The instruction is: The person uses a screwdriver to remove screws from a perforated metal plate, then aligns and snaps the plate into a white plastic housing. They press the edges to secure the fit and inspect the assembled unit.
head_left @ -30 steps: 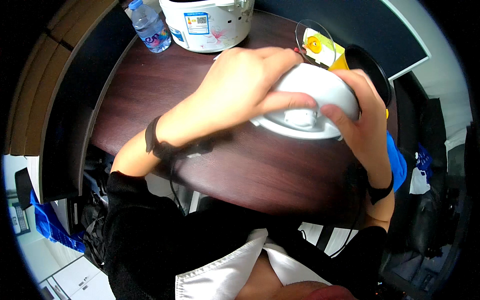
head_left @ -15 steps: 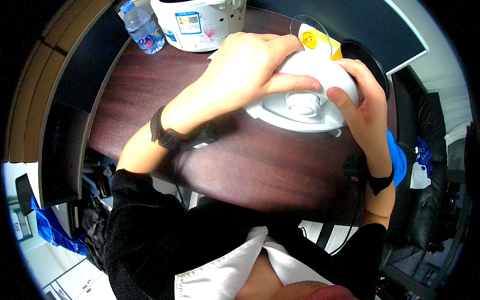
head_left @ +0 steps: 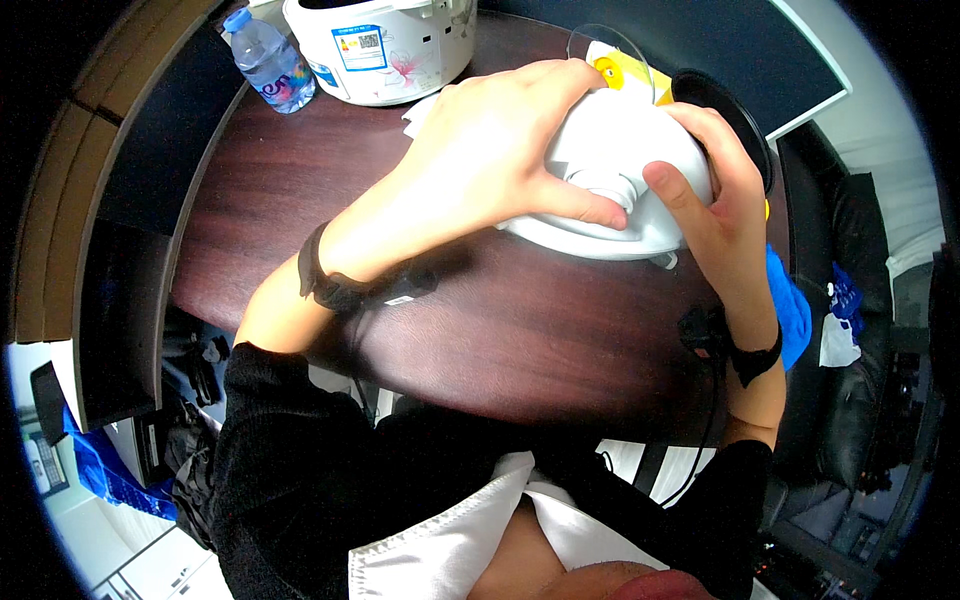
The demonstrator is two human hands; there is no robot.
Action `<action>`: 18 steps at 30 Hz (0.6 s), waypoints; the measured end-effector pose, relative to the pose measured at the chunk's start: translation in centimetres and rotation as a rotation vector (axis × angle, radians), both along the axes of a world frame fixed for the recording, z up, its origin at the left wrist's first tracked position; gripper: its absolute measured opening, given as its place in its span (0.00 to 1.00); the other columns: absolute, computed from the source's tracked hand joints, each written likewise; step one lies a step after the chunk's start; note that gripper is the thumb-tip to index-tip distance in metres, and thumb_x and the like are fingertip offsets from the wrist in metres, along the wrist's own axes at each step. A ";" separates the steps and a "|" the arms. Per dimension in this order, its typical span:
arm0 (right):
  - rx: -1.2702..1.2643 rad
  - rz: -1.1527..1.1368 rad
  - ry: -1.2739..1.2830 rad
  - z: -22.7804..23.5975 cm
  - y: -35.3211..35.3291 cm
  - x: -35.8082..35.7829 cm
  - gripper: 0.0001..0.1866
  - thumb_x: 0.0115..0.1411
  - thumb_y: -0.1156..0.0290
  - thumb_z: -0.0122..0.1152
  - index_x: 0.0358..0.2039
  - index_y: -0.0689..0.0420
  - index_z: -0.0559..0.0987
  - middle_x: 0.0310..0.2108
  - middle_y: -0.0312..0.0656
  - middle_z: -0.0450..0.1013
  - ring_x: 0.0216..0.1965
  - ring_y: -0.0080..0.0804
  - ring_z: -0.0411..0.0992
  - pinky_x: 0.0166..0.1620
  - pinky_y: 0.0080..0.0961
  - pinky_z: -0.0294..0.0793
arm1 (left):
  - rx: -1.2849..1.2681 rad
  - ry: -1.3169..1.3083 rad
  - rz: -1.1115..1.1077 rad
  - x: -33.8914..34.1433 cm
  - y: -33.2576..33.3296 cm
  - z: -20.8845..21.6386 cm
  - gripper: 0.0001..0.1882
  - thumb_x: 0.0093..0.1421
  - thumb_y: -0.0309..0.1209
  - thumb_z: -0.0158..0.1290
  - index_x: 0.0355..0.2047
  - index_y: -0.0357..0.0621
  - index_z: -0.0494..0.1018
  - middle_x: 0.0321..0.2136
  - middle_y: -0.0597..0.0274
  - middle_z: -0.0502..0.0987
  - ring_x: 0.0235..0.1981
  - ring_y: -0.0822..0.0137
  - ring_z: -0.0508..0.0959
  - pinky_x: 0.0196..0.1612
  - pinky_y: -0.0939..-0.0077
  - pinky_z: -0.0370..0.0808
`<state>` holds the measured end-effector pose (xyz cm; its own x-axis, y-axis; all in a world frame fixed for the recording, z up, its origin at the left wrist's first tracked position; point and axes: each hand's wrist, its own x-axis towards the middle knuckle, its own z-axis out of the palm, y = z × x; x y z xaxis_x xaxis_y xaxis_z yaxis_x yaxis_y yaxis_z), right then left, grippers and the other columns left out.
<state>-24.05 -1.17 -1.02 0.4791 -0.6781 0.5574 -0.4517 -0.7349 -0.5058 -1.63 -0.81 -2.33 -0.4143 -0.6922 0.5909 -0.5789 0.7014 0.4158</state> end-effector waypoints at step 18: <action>-0.094 -0.043 -0.029 -0.9 -2.2 0.6 0.19 0.55 0.64 0.65 0.42 0.64 0.74 0.38 0.50 0.74 0.41 0.43 0.75 0.46 0.30 0.72 | -0.126 0.036 0.010 0.4 -2.0 -1.4 0.44 0.36 0.49 0.70 0.50 0.38 0.67 0.43 0.51 0.75 0.44 0.55 0.77 0.46 0.66 0.74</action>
